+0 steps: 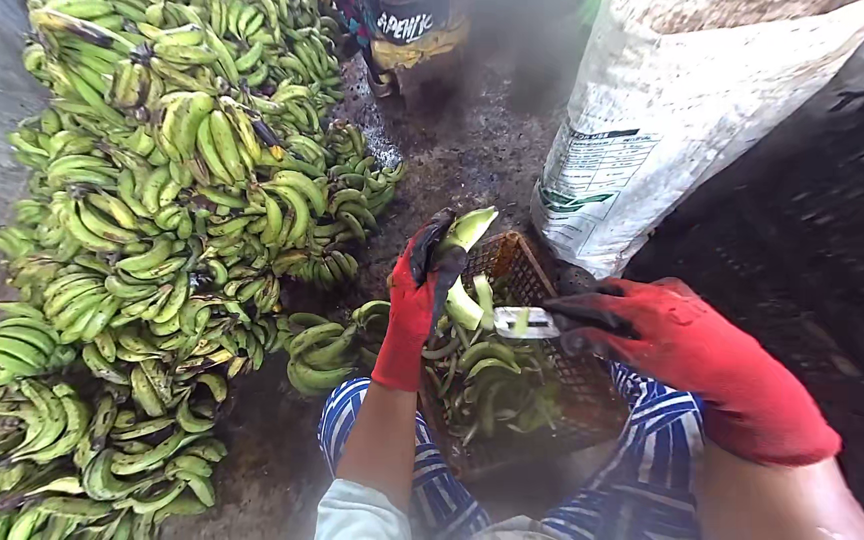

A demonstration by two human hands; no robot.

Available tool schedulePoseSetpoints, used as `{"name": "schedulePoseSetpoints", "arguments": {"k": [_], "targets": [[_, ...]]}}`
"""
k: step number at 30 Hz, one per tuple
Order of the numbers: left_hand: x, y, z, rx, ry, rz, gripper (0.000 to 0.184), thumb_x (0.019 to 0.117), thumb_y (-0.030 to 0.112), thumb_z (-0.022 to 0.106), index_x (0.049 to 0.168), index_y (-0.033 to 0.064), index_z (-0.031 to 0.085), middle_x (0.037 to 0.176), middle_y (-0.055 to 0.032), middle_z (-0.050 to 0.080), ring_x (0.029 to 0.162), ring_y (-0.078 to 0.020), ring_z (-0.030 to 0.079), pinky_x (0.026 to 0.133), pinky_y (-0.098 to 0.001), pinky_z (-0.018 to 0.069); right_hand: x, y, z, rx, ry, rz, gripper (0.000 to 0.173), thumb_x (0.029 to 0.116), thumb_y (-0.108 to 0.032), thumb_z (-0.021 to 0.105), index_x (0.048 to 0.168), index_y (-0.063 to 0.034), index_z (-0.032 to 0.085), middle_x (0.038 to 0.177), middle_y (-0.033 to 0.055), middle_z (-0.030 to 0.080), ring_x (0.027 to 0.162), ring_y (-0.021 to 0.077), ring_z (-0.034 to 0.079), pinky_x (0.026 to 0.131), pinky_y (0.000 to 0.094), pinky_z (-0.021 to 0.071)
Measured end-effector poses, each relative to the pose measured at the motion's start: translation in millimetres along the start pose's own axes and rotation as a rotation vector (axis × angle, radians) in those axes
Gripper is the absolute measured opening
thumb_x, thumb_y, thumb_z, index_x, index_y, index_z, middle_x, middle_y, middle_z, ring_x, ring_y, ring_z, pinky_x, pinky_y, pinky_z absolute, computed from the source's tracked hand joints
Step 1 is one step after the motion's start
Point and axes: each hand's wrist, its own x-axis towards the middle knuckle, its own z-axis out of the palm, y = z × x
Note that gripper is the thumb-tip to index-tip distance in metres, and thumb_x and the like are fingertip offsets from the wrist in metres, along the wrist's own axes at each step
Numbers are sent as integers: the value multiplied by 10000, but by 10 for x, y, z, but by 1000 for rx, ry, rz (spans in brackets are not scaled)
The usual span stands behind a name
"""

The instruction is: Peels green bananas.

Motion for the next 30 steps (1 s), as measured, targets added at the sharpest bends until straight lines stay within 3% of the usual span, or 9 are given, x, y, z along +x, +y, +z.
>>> {"name": "schedulePoseSetpoints", "arguments": {"k": [4,7,12,17,19,22,26,28,30], "targets": [[-17,8,47,-177,2,-121,507,1008,332,582,1497,224,498,1433,28,583,1210,-81,599,1001,-334,523,53,-21,68,265,122,108,527,962,-616,505,1275,-252,724,1131,27,712,987,169,675,852,460,561],[-38,-27,214,-390,85,-188,545,1016,420,535,1531,289,413,1327,24,623,1057,-62,649,880,-308,572,157,-247,444,202,381,126,490,961,-506,561,1302,-186,710,1185,156,688,1029,347,661,851,630,488],[-92,-37,303,-318,189,28,613,1043,470,477,1576,211,321,1436,27,545,1192,-29,578,998,-297,509,55,-324,510,245,348,-58,491,957,-580,552,1294,-267,724,1206,83,706,1115,276,638,950,558,453],[-155,-46,309,-672,-362,-387,384,1003,142,475,1385,120,513,1013,4,680,834,-62,664,738,-252,578,361,3,364,-75,728,17,416,938,-370,658,1264,-119,721,1226,253,654,1091,460,614,912,665,419],[-137,-189,299,-732,-525,-500,431,994,160,466,1423,123,494,1024,-40,682,821,-113,672,723,-288,586,430,123,232,-107,768,177,485,987,-439,600,1334,-110,676,1292,266,610,1128,465,592,937,668,407],[-177,-176,307,-583,-168,-427,370,1069,286,457,1410,158,525,1147,-26,674,981,-101,668,868,-322,579,364,-87,295,-66,698,213,504,980,-448,553,1328,-103,671,1306,283,598,1124,498,593,908,707,419],[-116,61,570,-520,473,-68,355,1068,284,488,1398,155,509,1199,-10,658,1070,-102,653,923,-343,568,165,-412,617,-17,641,-79,445,971,-563,583,1286,-274,707,1179,145,694,1086,333,635,954,579,406],[-136,71,565,-613,434,-17,346,1077,350,462,1388,206,508,1205,7,663,1078,-111,665,922,-343,578,218,-365,559,-17,650,-139,426,979,-550,577,1274,-273,710,1158,130,705,1077,304,641,951,555,405],[-197,14,460,-656,159,-89,289,1072,271,447,1320,191,571,1124,44,681,1017,-58,663,884,-289,577,343,-224,437,-29,653,-178,462,984,-534,572,1287,-217,716,1160,159,698,1067,333,641,931,576,419]]}}
